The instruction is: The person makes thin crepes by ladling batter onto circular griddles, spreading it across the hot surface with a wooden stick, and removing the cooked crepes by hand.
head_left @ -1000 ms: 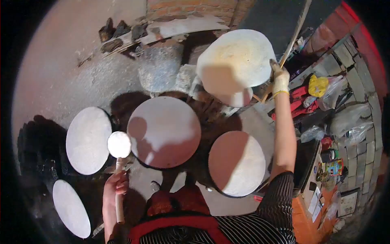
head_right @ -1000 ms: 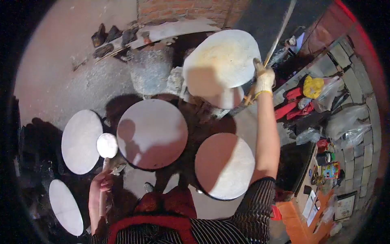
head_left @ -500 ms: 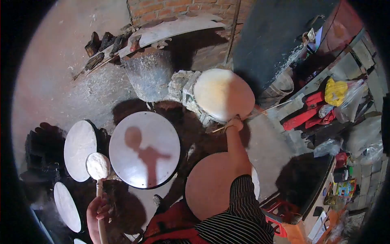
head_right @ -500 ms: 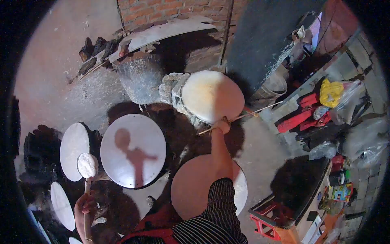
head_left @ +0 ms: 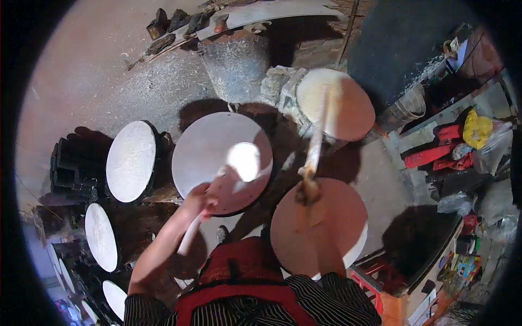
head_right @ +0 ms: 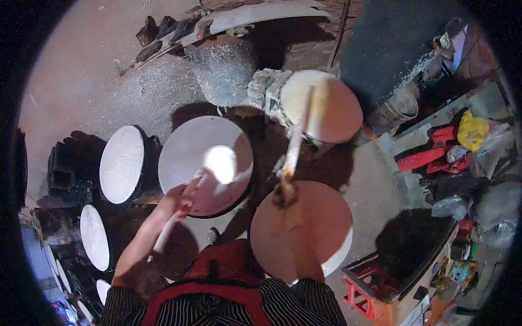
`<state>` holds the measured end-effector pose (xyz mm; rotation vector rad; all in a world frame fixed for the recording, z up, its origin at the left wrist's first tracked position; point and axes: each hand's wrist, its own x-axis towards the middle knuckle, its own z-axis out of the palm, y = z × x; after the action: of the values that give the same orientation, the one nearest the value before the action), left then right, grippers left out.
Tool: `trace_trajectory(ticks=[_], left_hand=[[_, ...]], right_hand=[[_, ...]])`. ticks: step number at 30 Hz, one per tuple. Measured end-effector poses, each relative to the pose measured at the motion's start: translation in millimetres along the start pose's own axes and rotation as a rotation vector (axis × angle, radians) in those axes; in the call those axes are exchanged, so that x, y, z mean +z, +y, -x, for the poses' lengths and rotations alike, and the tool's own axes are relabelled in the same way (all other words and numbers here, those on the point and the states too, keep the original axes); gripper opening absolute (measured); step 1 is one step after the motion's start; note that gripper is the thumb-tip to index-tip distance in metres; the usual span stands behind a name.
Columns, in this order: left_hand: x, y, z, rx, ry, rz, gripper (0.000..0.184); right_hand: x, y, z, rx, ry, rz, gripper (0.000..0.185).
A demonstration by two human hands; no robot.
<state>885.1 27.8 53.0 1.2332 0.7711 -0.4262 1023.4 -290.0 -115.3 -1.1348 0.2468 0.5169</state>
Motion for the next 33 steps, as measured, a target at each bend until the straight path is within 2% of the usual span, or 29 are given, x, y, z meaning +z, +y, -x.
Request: trace_trajectory(ticks=[3,4,7,8,11,14,15,17,18,19,20,22,23,24,26,27,29,30,33], left_hand=[[-12,-12,-75,0.354,0.086,-0.605,0.023],[-35,-38,-129,0.828,0.275,-0.949,0.021],[-42,-18,-141,0.801,0.378,-1.046,0.024],[-45,-15,-139,0.874,0.41,-1.022,0.024],[-63,0,-121,1.062,0.488,-0.977,0.025],[-83,28,-86,1.228,0.568,-0.969,0.027],[-94,37,-79,1.256,0.569,-0.951,0.022],[-116,53,-62,1.265,0.538,-0.868,0.017],[-127,57,-49,1.287,0.558,-0.834,0.017],[-137,60,-30,1.304,0.605,-0.814,0.021],[-152,57,-21,1.225,0.567,-0.717,0.023],[-189,39,-5,1.084,0.481,-0.543,0.026],[-209,26,8,0.869,0.307,-0.408,0.024],[-243,0,-12,0.753,0.149,-0.295,0.019],[-280,-50,-3,0.517,0.031,-0.012,0.016],[-286,-68,14,0.368,0.057,0.114,0.015],[-305,-114,24,0.324,-0.041,0.314,0.012],[-304,-129,36,0.349,-0.015,0.317,0.011],[-303,-162,67,0.34,0.084,0.313,0.013]], right_hand=[[48,51,81,-0.171,-0.001,0.284,0.045],[64,69,105,-0.279,0.042,0.428,0.048],[101,113,157,-0.622,0.251,0.982,0.055],[111,129,169,-0.78,0.331,1.256,0.056],[149,169,193,-0.525,0.476,1.333,0.062],[166,217,154,-0.356,0.427,1.008,0.061],[186,213,136,-0.588,0.442,0.905,0.057],[197,212,101,-0.577,0.343,0.615,0.054],[184,221,76,-0.347,0.234,0.44,0.056],[185,221,77,-0.262,0.163,0.248,0.055],[187,221,79,-0.169,0.112,0.059,0.056],[219,204,118,-0.234,0.128,-0.228,0.052],[232,199,135,-0.255,0.158,-0.309,0.051],[239,205,151,-0.251,0.236,-0.265,0.05],[242,237,154,-0.225,0.38,-0.254,0.043],[246,250,141,-0.292,0.345,-0.221,0.04],[259,257,117,-0.428,0.272,-0.154,0.034],[274,231,119,-0.299,0.241,-0.07,0.024],[286,214,81,-0.15,0.158,-0.053,0.015]])
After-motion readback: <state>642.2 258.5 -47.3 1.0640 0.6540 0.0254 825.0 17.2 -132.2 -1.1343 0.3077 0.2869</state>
